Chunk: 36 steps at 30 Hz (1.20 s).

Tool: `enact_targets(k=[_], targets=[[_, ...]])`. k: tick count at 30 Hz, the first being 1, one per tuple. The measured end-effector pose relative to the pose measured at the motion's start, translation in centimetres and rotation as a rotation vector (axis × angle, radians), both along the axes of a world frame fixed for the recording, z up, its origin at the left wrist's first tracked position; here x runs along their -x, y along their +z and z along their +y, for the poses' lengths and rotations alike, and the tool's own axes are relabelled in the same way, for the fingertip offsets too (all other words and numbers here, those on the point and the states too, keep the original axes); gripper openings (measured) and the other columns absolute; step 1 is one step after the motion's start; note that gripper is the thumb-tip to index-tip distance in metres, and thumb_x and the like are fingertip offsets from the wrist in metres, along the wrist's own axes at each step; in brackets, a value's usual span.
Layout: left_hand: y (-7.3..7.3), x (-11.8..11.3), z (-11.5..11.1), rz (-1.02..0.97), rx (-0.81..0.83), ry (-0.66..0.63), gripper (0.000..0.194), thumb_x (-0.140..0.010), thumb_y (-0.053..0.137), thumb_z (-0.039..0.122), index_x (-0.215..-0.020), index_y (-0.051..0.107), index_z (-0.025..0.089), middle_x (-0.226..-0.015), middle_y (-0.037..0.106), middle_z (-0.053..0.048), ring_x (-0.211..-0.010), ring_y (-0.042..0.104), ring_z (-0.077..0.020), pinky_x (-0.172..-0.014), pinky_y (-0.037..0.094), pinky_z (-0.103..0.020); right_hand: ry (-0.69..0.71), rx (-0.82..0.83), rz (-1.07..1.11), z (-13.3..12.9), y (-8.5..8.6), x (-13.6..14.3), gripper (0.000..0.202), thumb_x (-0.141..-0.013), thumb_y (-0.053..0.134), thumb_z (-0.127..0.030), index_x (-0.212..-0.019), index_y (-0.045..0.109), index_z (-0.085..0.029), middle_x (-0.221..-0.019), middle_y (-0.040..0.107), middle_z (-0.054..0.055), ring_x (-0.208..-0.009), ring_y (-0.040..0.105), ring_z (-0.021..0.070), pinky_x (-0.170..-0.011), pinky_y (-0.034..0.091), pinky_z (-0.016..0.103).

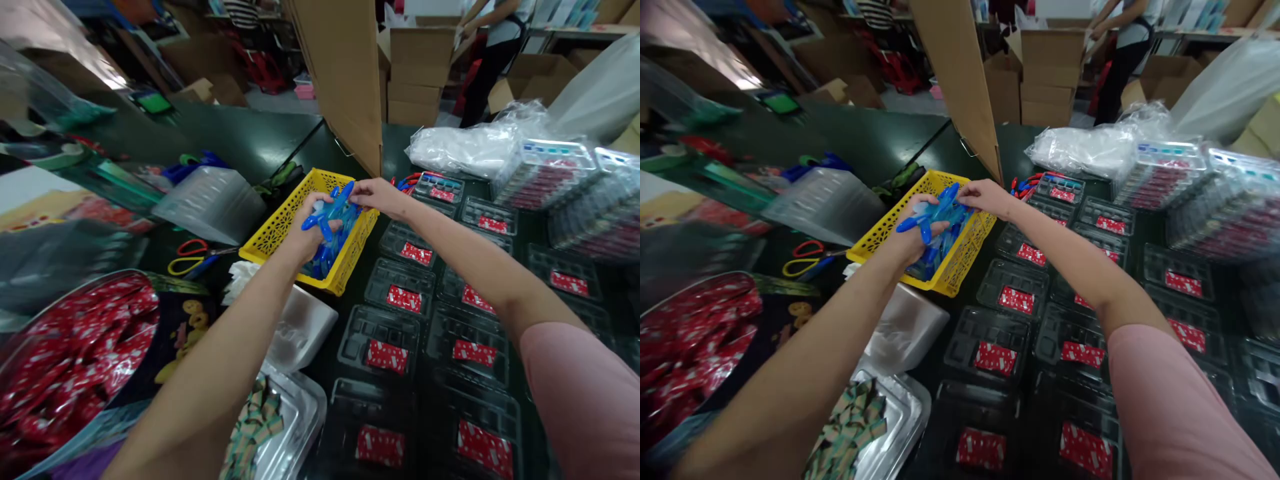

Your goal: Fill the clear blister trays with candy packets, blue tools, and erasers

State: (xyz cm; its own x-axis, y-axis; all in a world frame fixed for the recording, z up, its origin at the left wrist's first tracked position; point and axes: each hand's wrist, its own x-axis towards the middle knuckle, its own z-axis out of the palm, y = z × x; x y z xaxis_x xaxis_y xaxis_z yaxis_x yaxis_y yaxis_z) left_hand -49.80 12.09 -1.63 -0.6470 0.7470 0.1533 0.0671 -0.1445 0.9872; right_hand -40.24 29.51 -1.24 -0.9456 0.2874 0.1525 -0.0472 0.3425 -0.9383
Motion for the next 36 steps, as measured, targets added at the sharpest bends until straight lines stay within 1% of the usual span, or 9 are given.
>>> enact_targets(k=[3, 6, 10, 15, 20, 25, 28, 31, 36], targets=[[0.0, -0.5, -0.2, -0.056, -0.015, -0.061, 0.048, -0.053, 0.077, 0.012, -0.091, 0.051, 0.023, -0.079, 0.059, 0.003, -0.062, 0.058, -0.0124, -0.052, 0.047, -0.021, -0.063, 0.133, -0.013, -0.5, -0.2, -1.1, 0.009, -0.075, 0.066, -0.021, -0.075, 0.062, -0.013, -0.066, 0.062, -0.002, -0.062, 0.057, 0.0080, -0.056, 0.045, 0.018], [0.0, -0.7, -0.3, -0.154, -0.051, 0.000, 0.051, -0.052, 0.075, 0.011, -0.091, 0.047, 0.024, -0.075, 0.058, 0.004, -0.059, 0.058, -0.0123, -0.051, 0.049, -0.023, -0.155, 0.211, -0.018, 0.9, 0.1, -3.6, 0.009, -0.071, 0.069, -0.020, -0.074, 0.063, -0.014, -0.066, 0.063, -0.002, -0.061, 0.057, 0.0079, -0.055, 0.045, 0.018], [0.1, -0.4, -0.6, -0.187, -0.047, 0.088, 0.047, -0.054, 0.072, 0.010, -0.089, 0.045, 0.024, -0.065, 0.054, 0.007, -0.050, 0.055, -0.0110, -0.048, 0.048, -0.023, -0.487, 0.269, 0.061, 5.2, 0.0, -8.8, 0.009, -0.068, 0.069, -0.020, -0.072, 0.062, -0.016, -0.065, 0.061, -0.003, -0.059, 0.056, 0.0081, -0.058, 0.047, 0.020], [0.1, -0.8, -0.9, -0.193, -0.064, 0.105, 0.048, -0.054, 0.070, 0.009, -0.093, 0.046, 0.025, -0.065, 0.055, 0.008, -0.049, 0.056, -0.0112, -0.049, 0.049, -0.024, -0.821, 0.174, 0.017, 9.0, -3.3, -14.0, 0.011, -0.061, 0.069, -0.017, -0.065, 0.059, -0.017, -0.058, 0.056, -0.004, -0.054, 0.052, 0.0095, -0.062, 0.050, 0.027], [-0.1, -1.7, -1.3, -0.200, -0.056, 0.085, 0.048, -0.053, 0.068, 0.008, -0.092, 0.047, 0.024, -0.068, 0.057, 0.005, -0.050, 0.058, -0.0126, -0.049, 0.050, -0.025, -0.993, 0.068, 0.032, 9.4, -6.4, -14.2, 0.005, -0.063, 0.063, -0.016, -0.067, 0.060, -0.016, -0.059, 0.054, -0.005, -0.055, 0.051, 0.0106, -0.066, 0.051, 0.030], [-0.2, -1.8, -1.5, -0.197, -0.051, 0.107, 0.046, -0.053, 0.068, 0.007, -0.090, 0.047, 0.023, -0.067, 0.056, 0.005, -0.050, 0.057, -0.0129, -0.045, 0.048, -0.024, -0.960, 0.121, 0.048, 8.9, -7.3, -14.0, 0.005, -0.064, 0.062, -0.016, -0.069, 0.060, -0.016, -0.062, 0.055, -0.004, -0.059, 0.053, 0.0113, -0.069, 0.051, 0.031], [-0.3, -1.9, -1.3, -0.190, -0.057, 0.101, 0.047, -0.054, 0.069, 0.007, -0.091, 0.047, 0.024, -0.066, 0.057, 0.006, -0.049, 0.057, -0.0129, -0.046, 0.049, -0.025, -0.952, 0.045, 0.076, 9.0, -7.9, -15.2, 0.010, -0.064, 0.063, -0.017, -0.074, 0.063, -0.016, -0.066, 0.060, -0.002, -0.062, 0.055, 0.0127, -0.070, 0.051, 0.032], [-0.5, -1.9, -1.2, -0.157, -0.036, 0.104, 0.049, -0.054, 0.071, 0.007, -0.093, 0.048, 0.025, -0.066, 0.058, 0.006, -0.049, 0.057, -0.0139, -0.047, 0.049, -0.026, -1.065, -0.044, 0.094, 10.0, -8.7, -16.2, 0.013, -0.068, 0.061, -0.019, -0.079, 0.065, -0.015, -0.073, 0.063, 0.001, -0.066, 0.057, 0.0141, -0.071, 0.051, 0.032], [-0.9, -1.6, -1.0, -0.106, -0.021, 0.106, 0.048, -0.056, 0.077, 0.011, -0.092, 0.048, 0.025, -0.066, 0.059, 0.006, -0.050, 0.059, -0.0146, -0.047, 0.047, -0.025, -1.104, -0.187, -0.047, 11.6, -9.5, -15.5, 0.015, -0.072, 0.057, -0.018, -0.082, 0.067, -0.013, -0.077, 0.067, 0.005, -0.072, 0.060, 0.0172, -0.073, 0.050, 0.032]])
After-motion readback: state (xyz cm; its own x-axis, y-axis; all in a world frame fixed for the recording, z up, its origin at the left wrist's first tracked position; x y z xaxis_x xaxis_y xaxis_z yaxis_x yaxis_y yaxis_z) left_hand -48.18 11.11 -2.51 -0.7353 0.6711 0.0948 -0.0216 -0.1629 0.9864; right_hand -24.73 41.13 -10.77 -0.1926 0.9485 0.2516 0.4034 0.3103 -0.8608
